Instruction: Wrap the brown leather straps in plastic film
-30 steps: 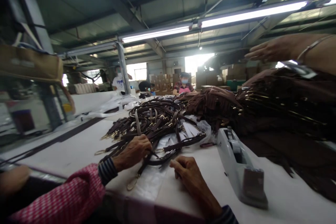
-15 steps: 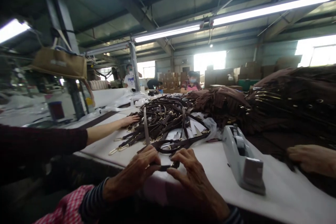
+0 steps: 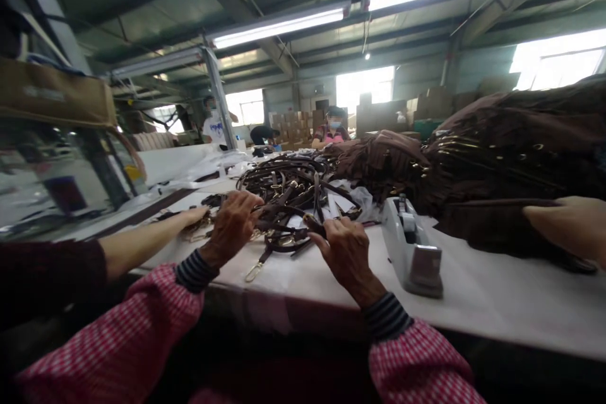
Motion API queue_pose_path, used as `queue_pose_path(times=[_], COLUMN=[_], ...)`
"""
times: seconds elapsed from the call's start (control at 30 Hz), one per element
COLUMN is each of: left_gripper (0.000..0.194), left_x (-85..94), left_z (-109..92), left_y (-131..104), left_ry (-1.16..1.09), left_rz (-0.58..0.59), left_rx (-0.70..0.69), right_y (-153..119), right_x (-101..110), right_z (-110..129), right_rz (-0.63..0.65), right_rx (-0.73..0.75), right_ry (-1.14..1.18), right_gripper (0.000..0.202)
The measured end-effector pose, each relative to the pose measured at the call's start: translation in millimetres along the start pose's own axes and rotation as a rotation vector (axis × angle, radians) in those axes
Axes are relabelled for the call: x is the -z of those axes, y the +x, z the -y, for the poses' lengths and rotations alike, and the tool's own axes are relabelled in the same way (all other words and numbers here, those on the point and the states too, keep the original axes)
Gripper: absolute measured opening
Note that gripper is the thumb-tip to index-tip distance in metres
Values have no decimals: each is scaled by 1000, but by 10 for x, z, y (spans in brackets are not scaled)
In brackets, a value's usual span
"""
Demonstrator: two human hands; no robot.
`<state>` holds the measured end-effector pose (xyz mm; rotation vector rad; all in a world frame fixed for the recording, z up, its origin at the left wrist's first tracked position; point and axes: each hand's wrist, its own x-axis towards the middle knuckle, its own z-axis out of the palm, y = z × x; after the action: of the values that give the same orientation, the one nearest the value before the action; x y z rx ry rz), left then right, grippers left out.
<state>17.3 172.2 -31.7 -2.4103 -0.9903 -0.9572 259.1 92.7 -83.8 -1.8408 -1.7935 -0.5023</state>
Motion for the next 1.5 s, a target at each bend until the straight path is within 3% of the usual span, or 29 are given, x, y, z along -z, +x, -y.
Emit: queue_pose_path(times=[0.1, 0.17, 0.23, 0.37, 0.53, 0.63, 0.73, 0.9, 1.0, 1.13, 1.4, 1.5], left_gripper=[6, 8, 14, 15, 14, 3, 13, 3, 24, 5, 14, 13], left_x=[-102, -190, -273, -346, -305, -315, -341, -268, -208, -228, -249, -203], left_z=[-179, -281, -301, -188, -191, -253, -282, -220, -115, 31, -42, -89], left_y=[-248, -589, -925, -1241, -1156, -1110, -1097, -1149, -1224, -1275, -1231, -1205], left_ry=[-71, -234, -378, -516, -569, -609, -631, -655, -716, -840, -860, -869], left_rz=[60, 210, 277, 224, 267, 273, 256, 247, 267, 256, 202, 188], left_rx=[14, 2, 102, 351, 401, 424, 434, 403, 319, 282, 381, 450], right_y=[102, 76, 17, -56, -45, -49, -61, -133, -245, -436, -735, -817], right_x=[-236, -378, -450, -420, -396, -417, -423, -432, -413, -298, -82, -72], right_z=[-73, -127, -157, -137, -121, -137, -143, -152, -148, -43, 416, 539], right_rz=[117, 185, 226, 253, 286, 290, 254, 19, -141, -266, -232, -136], right_rx=[-72, -49, -1, 99, 201, 223, 222, 225, 238, 224, 202, 122], right_ry=[-6, 30, 77, 157, 212, 298, 399, 453, 462, 547, 786, 876], right_gripper=[29, 22, 21, 29, 30, 31, 30, 22, 19, 11, 11, 15])
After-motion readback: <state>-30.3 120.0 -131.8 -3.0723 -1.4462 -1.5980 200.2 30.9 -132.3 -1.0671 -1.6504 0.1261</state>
